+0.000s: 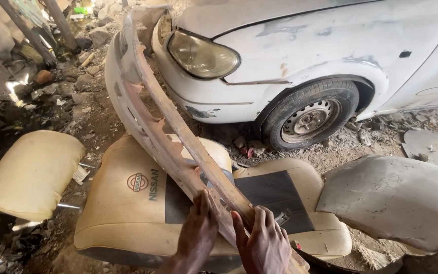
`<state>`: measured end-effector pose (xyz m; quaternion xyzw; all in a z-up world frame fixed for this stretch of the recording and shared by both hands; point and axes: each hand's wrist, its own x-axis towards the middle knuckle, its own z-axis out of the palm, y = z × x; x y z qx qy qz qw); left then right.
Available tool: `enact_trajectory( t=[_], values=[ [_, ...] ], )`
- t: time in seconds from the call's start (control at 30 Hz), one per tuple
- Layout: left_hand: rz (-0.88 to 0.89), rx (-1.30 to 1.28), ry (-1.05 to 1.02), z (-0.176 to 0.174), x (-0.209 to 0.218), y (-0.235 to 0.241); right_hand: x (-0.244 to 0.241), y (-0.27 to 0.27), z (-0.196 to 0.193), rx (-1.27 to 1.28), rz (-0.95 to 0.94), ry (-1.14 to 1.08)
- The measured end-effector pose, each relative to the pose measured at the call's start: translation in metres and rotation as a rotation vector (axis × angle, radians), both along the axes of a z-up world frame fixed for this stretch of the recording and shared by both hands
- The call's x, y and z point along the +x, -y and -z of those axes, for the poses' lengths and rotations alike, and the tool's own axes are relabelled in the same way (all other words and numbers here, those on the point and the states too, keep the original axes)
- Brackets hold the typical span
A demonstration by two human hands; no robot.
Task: The person sands a white car bumper with a sanding block while it rests on a beige car seat. The person holds the bumper with one hand and moves the sanding block back and forth along the surface to smooth it.
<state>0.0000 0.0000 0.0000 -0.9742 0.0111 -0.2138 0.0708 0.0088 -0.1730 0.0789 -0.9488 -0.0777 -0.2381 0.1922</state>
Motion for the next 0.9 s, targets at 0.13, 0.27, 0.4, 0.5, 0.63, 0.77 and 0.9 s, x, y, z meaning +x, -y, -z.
enact_trajectory(
  t=[0.13,0.27,0.4,0.5,0.63,0.77,0.9],
  values=[
    [-0.065,0.125,0.086,-0.007,0.025,-0.041,-0.002,-0.001,-0.001,-0.022,-0.001,0.023],
    [-0.099,0.019,-0.018,-0.01,0.02,-0.025,-0.004,0.0,0.0,-0.027,0.006,0.023],
    [0.064,-0.029,-0.043,0.017,0.008,0.011,-0.001,0.0,-0.001,-0.007,0.004,-0.027],
    [0.035,-0.06,0.206,-0.009,0.024,-0.021,-0.001,0.0,-0.002,-0.006,-0.001,0.034],
    [-0.108,0.01,0.085,-0.017,0.032,-0.039,-0.003,0.003,-0.002,0.019,-0.022,0.032],
    [-0.002,0.056,0.016,0.014,0.012,0.007,0.0,0.003,-0.002,-0.001,-0.017,0.008],
    [-0.236,-1.344,-0.237,-0.111,-0.001,0.01,0.0,0.0,-0.001,0.008,-0.008,0.051]
  ],
)
